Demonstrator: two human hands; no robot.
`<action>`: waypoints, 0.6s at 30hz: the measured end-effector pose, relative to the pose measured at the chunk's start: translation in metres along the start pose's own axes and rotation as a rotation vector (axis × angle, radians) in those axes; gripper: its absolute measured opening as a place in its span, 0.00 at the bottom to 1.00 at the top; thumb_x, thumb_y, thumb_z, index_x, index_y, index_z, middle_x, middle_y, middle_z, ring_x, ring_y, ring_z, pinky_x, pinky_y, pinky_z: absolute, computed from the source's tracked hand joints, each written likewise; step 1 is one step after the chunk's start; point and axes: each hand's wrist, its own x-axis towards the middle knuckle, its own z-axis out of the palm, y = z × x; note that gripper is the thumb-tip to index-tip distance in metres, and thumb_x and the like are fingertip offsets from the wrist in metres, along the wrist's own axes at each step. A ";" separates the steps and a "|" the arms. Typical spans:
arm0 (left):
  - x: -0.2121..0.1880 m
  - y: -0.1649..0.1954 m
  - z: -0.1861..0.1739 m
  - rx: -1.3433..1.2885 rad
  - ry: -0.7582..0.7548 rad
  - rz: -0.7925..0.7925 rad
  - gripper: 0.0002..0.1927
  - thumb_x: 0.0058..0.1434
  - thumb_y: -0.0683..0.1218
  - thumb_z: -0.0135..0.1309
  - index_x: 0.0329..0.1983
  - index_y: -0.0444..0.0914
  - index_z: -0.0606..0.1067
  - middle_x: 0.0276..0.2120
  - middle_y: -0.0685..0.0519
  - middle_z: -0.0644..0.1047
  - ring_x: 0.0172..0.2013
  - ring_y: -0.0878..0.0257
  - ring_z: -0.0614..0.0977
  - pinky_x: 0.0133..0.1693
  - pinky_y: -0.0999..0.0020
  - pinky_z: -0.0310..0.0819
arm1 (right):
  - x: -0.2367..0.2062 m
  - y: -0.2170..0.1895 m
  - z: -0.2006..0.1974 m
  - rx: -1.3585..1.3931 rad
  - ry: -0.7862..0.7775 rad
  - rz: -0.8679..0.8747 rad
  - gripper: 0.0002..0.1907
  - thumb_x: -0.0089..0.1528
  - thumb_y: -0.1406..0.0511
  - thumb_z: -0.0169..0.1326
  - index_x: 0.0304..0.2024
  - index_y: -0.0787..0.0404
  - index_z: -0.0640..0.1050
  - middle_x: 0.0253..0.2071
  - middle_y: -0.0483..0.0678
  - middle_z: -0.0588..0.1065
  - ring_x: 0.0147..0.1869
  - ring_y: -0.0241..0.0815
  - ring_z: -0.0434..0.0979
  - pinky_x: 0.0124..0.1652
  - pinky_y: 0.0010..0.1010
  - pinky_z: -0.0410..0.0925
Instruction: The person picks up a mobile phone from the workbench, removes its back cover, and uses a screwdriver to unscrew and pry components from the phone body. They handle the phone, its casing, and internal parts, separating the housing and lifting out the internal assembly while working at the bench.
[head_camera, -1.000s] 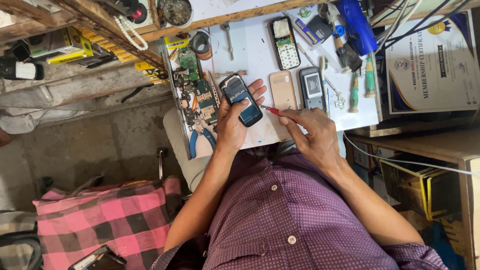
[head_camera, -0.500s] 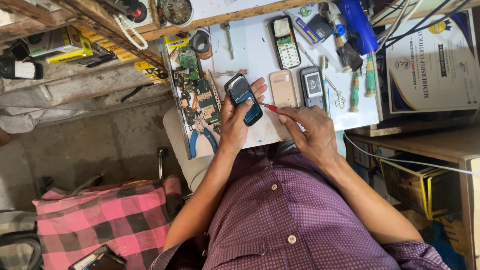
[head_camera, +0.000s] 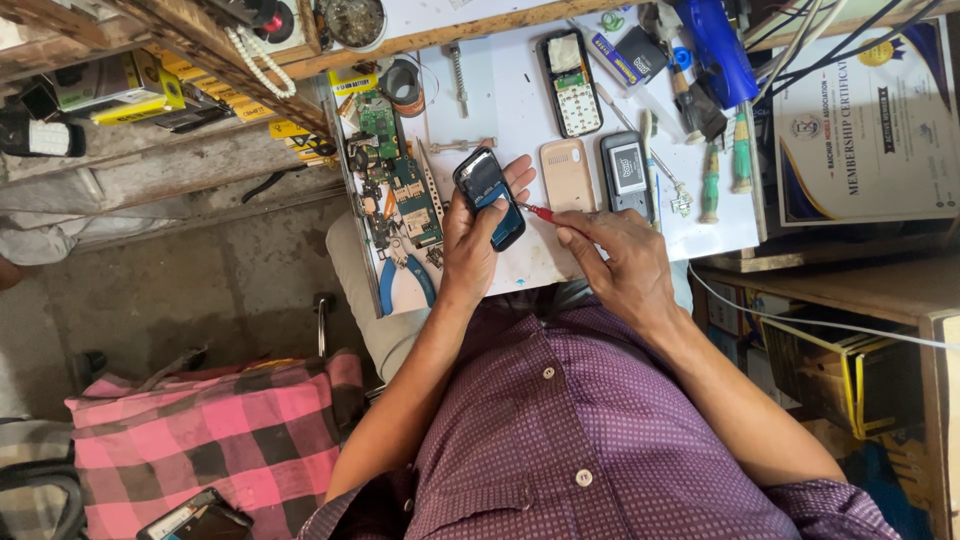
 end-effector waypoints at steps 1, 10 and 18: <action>0.000 0.000 0.000 0.006 -0.001 0.001 0.32 0.75 0.39 0.45 0.80 0.37 0.52 0.67 0.35 0.71 0.68 0.47 0.74 0.68 0.56 0.67 | 0.000 0.000 0.000 -0.001 -0.003 0.005 0.09 0.66 0.65 0.61 0.47 0.60 0.84 0.33 0.47 0.81 0.31 0.44 0.73 0.37 0.34 0.66; -0.001 -0.001 0.000 0.012 -0.013 0.006 0.31 0.76 0.38 0.44 0.79 0.37 0.52 0.67 0.35 0.70 0.68 0.46 0.74 0.67 0.56 0.69 | 0.005 -0.001 -0.001 -0.033 -0.015 -0.053 0.08 0.66 0.66 0.61 0.47 0.61 0.83 0.31 0.48 0.79 0.32 0.46 0.75 0.38 0.36 0.67; 0.000 0.002 0.000 0.006 -0.020 -0.004 0.30 0.76 0.38 0.44 0.79 0.36 0.53 0.68 0.34 0.70 0.68 0.46 0.74 0.69 0.56 0.68 | 0.013 0.000 -0.008 -0.206 -0.119 -0.350 0.22 0.54 0.75 0.57 0.51 0.62 0.79 0.46 0.51 0.79 0.48 0.49 0.77 0.51 0.40 0.70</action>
